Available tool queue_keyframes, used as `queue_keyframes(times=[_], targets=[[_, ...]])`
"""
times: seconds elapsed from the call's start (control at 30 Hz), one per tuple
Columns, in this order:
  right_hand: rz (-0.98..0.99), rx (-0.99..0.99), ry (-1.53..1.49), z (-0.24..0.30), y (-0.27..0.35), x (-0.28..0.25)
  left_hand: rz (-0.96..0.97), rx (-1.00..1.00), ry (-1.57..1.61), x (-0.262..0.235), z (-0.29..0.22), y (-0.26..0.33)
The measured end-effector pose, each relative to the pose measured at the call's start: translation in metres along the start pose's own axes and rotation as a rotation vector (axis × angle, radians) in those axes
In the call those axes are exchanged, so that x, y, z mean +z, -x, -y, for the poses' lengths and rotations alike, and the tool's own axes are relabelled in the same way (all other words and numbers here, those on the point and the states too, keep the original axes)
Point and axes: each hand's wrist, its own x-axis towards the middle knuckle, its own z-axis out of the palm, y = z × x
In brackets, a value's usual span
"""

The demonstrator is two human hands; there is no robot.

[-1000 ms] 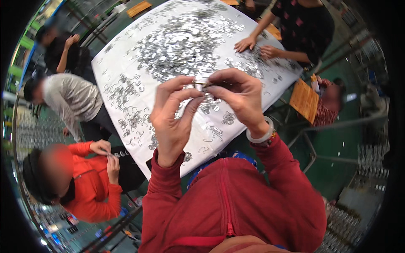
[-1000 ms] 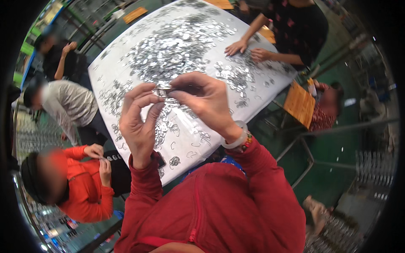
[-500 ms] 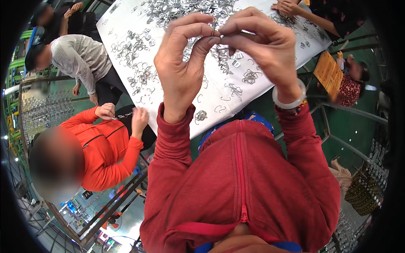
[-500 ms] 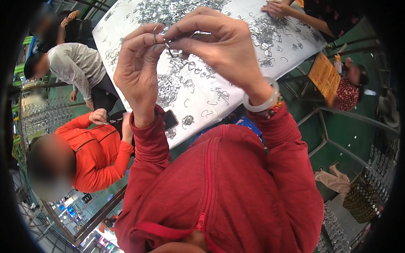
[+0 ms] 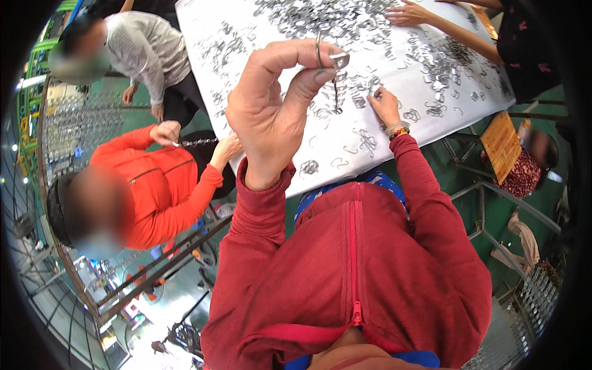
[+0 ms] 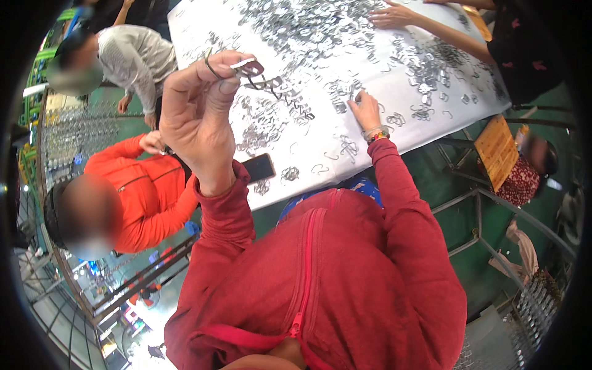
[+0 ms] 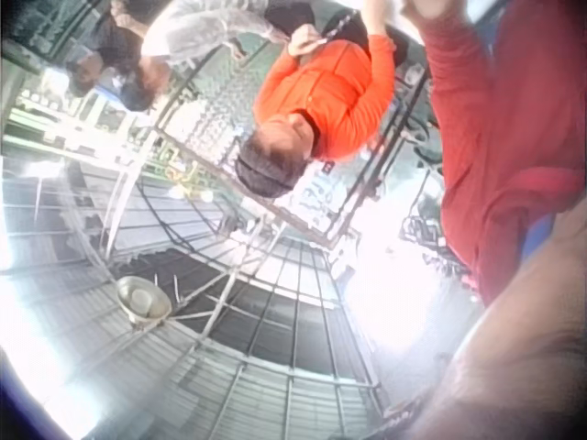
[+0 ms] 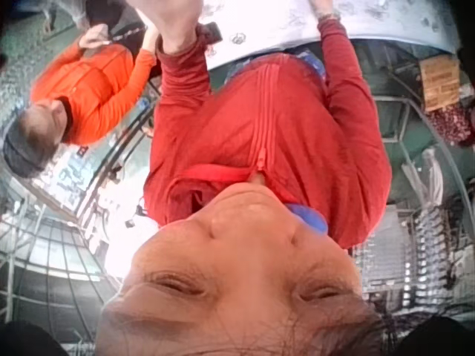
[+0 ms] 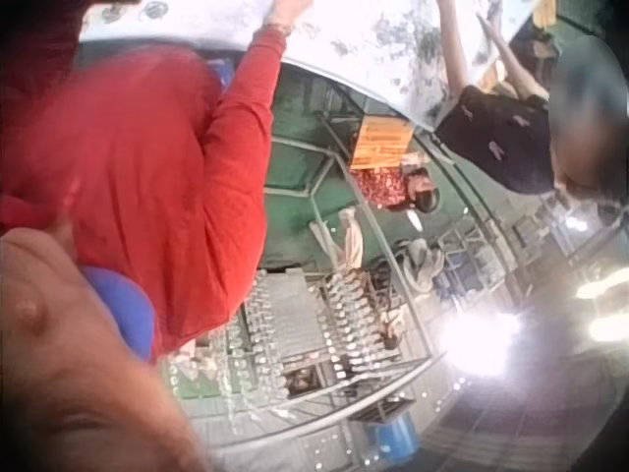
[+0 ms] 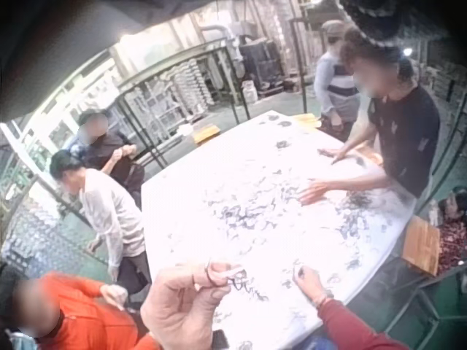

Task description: The person picks small metal keychain components from a table and links them together by hand. They repeatedly form short chains and hang them on a nearby metal rack. Other workers are visible at the same table performing similar assembly.

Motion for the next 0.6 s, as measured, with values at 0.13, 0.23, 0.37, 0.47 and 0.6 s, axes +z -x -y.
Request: queue_keyframes(times=[0.13, 0.23, 0.37, 0.47, 0.6], targets=[[0.208, 0.151, 0.022, 0.016, -0.009, -0.019, -0.012, 0.024, 0.028, -0.009, 0.002, 0.002], [0.240, 0.317, -0.532, 0.074, -0.031, -0.067, 0.000, -0.039, -0.022, -0.014, 0.005, 0.007], [0.249, -0.222, -1.035, 0.180, -0.044, -0.158, 0.042, -0.126, -0.128, -0.013, 0.012, 0.012], [0.133, -0.451, -0.878, 0.237, -0.022, -0.205, 0.107, -0.122, -0.214, -0.012, 0.016, 0.013], [0.019, -0.566, -0.873, 0.265, -0.009, -0.212, 0.188, -0.052, -0.299, -0.009, 0.016, 0.013]])
